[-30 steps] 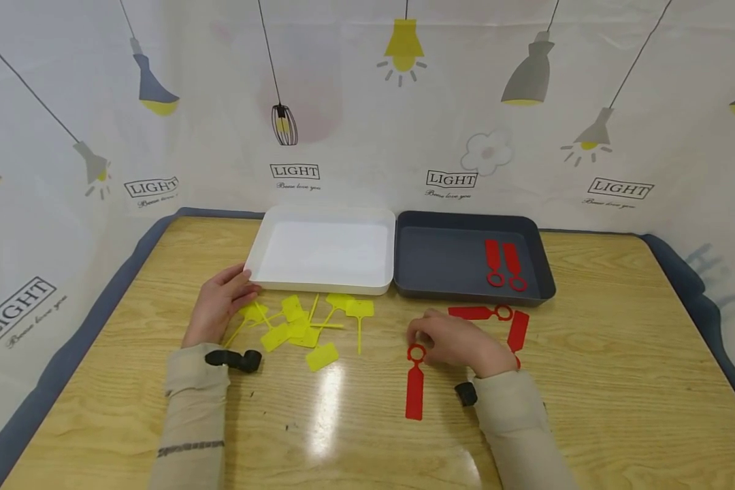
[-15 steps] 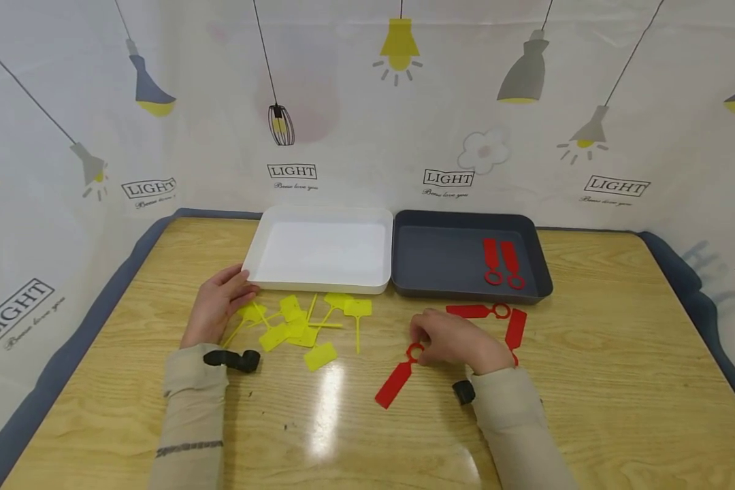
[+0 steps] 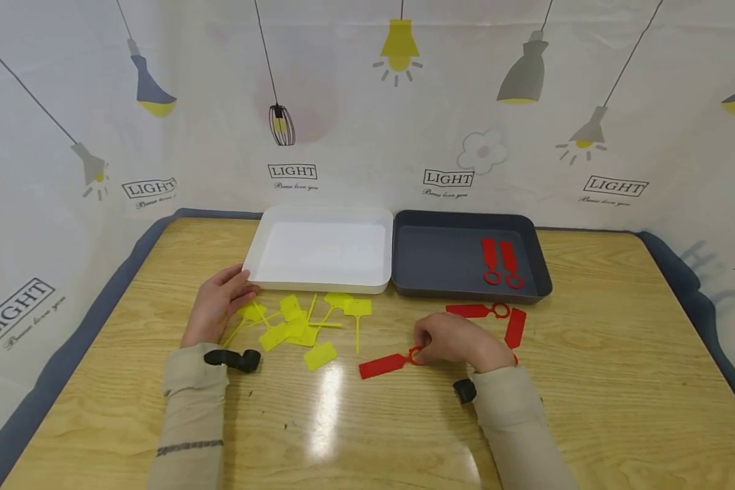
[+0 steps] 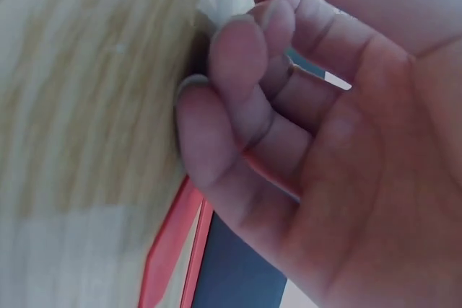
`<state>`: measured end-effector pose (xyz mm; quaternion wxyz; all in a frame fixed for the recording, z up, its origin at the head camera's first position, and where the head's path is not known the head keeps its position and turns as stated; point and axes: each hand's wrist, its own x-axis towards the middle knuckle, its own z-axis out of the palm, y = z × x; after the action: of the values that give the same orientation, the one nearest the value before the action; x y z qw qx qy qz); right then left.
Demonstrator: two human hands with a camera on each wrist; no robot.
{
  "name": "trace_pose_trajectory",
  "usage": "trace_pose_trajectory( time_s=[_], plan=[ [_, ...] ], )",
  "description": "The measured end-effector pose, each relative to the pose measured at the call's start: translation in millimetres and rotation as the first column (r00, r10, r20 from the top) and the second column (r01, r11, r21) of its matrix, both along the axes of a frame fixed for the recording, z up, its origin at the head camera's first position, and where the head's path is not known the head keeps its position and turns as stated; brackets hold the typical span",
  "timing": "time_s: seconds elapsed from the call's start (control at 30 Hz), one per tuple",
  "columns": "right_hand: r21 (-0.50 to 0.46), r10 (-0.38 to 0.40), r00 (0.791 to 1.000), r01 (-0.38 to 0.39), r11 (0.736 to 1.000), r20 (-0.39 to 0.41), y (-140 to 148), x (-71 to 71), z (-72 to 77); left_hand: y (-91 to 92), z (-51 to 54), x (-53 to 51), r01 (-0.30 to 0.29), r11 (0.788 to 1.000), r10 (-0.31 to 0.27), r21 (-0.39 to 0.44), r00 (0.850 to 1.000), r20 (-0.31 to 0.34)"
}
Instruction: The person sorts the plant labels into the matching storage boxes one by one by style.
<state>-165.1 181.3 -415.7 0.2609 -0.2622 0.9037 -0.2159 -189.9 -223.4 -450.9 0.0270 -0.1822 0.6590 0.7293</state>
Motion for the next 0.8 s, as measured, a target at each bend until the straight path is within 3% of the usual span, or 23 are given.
trace_pose_trajectory(
  time_s=[0.47,0.8],
  plan=[
    [-0.029,0.001,0.999,-0.002,1.0,-0.033,3.8,-4.1,1.3,-0.8,-0.2,-1.0,0.003,1.0,-0.003,-0.004,1.0,0.012],
    [-0.039,0.013,0.99,-0.019,0.999,-0.142,9.7,-8.5,1.7,-1.3,0.0,-2.3,0.004,1.0,-0.004,-0.004,1.0,0.014]
  ],
)
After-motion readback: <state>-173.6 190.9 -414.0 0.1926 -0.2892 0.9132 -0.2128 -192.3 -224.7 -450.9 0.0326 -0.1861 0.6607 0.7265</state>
